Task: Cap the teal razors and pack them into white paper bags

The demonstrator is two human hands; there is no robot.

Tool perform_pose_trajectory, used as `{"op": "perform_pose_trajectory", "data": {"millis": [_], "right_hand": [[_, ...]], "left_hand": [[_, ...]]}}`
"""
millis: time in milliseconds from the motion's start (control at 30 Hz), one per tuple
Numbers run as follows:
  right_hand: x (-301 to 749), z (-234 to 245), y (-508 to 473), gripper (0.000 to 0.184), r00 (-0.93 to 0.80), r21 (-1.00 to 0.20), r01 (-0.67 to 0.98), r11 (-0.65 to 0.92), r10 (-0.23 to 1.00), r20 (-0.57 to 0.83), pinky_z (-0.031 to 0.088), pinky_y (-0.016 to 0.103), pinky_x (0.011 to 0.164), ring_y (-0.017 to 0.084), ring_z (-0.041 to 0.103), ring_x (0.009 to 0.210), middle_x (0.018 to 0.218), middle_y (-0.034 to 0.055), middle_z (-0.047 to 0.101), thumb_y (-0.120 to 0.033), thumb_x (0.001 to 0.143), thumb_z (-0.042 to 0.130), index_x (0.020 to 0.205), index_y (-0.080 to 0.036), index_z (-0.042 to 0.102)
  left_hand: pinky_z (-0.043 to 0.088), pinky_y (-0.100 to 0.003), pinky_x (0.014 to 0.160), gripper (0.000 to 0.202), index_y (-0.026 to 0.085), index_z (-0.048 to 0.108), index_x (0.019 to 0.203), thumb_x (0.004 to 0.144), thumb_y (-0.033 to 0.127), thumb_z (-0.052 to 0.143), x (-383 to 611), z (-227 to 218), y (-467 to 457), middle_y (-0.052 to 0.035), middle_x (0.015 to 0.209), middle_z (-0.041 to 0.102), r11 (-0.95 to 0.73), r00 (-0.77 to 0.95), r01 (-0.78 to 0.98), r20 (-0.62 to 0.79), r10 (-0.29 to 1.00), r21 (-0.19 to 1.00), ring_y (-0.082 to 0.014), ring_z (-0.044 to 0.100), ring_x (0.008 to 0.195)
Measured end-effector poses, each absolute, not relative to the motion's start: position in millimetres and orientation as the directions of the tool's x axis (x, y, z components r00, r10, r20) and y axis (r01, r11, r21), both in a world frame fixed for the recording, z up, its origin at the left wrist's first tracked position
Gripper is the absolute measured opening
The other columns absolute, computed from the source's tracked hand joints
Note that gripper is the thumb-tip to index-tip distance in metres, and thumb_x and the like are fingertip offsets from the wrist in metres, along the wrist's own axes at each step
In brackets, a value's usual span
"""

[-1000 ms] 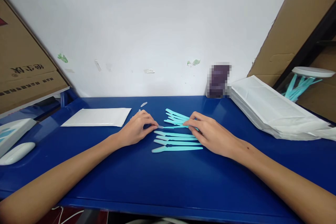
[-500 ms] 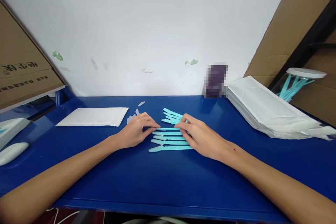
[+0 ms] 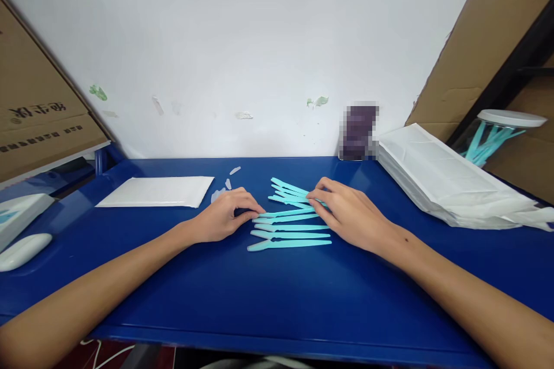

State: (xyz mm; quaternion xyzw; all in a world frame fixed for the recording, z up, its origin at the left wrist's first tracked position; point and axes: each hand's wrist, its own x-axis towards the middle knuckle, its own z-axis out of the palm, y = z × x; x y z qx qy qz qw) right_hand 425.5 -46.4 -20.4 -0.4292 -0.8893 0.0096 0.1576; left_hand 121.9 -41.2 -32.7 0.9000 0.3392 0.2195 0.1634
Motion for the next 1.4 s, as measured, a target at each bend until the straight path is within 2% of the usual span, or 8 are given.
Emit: {"op": "perform_pose_trajectory", "data": {"millis": [233,500,600,800,967,1167,1267,1400], "right_hand": [[432,-20,-39,0.038,-0.513,-0.208,0.816,0.540,0.841,0.171,0.048,0.033,0.070,0.019,0.063,0.082,0.108,0.0074,0.064,-0.040,0.100,0.038,0.113,-0.023,0.069],[432,-28,-38,0.042,-0.525,-0.197,0.817,0.542,0.841,0.132,0.048,0.033,0.066,0.020,0.064,0.081,0.109,0.0087,0.063,-0.044,0.098,0.039,0.123,-0.023,0.065],[435,-31,-34,0.042,-0.525,-0.200,0.817,0.541,0.841,0.128,0.048,0.034,0.069,0.023,0.064,0.085,0.110,0.0092,0.064,-0.046,0.099,0.038,0.122,-0.024,0.065],[432,-29,-34,0.040,-0.523,-0.249,0.807,0.536,0.844,0.122,0.045,0.034,0.067,0.022,0.062,0.079,0.096,0.0079,0.065,-0.050,0.098,0.038,0.110,-0.023,0.066],[430,-26,-35,0.048,-0.510,-0.308,0.792,0.527,0.849,0.142,0.044,0.034,0.069,0.022,0.062,0.074,0.087,0.0072,0.069,-0.050,0.097,0.039,0.126,-0.021,0.064],[429,-20,-36,0.039,-0.488,-0.253,0.832,0.493,0.868,0.089,0.041,0.039,0.081,0.017,0.052,0.059,0.063,-0.0005,0.057,-0.049,0.095,0.043,0.096,-0.022,0.071],[428,-17,-39,0.033,-0.468,-0.289,0.835,0.469,0.880,0.076,0.041,0.032,0.070,0.015,0.050,0.056,0.061,-0.0007,0.055,-0.045,0.092,0.049,0.089,-0.021,0.071],[427,-17,-41,0.036,-0.464,-0.356,0.823,0.443,0.886,0.030,0.032,0.028,0.052,0.016,0.049,0.055,0.062,0.0002,0.055,-0.048,0.090,0.050,0.097,-0.021,0.072]], "left_hand": [[0.043,-0.032,0.082,0.026,0.023,0.072,0.116,0.101,0.020,0.051,123,-34,-42,-0.0050,0.100,0.067,-0.719,0.704,0.534,0.236,0.670,0.445,-0.0182,0.055,0.094],[0.040,-0.033,0.083,0.035,0.022,0.070,0.120,0.102,0.018,0.040,119,-31,-45,-0.0074,0.105,0.063,-0.777,0.749,0.554,0.229,0.622,0.300,-0.0193,0.055,0.097],[0.037,-0.036,0.084,0.037,0.022,0.069,0.120,0.102,0.019,0.038,113,-25,-42,-0.0081,0.106,0.065,-0.771,0.732,0.609,0.241,0.637,0.187,-0.0204,0.056,0.096],[0.035,-0.042,0.088,0.035,0.017,0.072,0.110,0.099,0.034,0.044,86,-3,-28,-0.0023,0.063,0.067,-0.559,0.542,0.829,0.218,0.812,0.017,-0.0176,0.056,0.061],[0.038,-0.031,0.064,0.037,0.018,0.073,0.110,0.095,0.038,0.047,69,8,-25,-0.0019,0.061,0.067,-0.473,0.464,0.880,0.139,0.875,0.045,-0.0183,0.058,0.057],[0.034,-0.027,0.055,0.035,0.023,0.072,0.117,0.093,0.033,0.048,62,18,-28,0.0010,0.063,0.068,-0.509,0.507,0.859,0.047,0.860,0.055,-0.0163,0.059,0.053],[0.036,-0.027,0.056,0.033,0.025,0.072,0.117,0.091,0.031,0.052,57,21,-27,-0.0003,0.072,0.072,-0.512,0.511,0.858,0.043,0.859,0.036,-0.0170,0.062,0.060],[0.040,-0.028,0.064,0.023,0.022,0.078,0.093,0.087,0.029,0.057,52,21,-24,-0.0038,0.080,0.075,-0.499,0.498,0.867,0.051,0.865,0.001,-0.0204,0.067,0.073]]}}
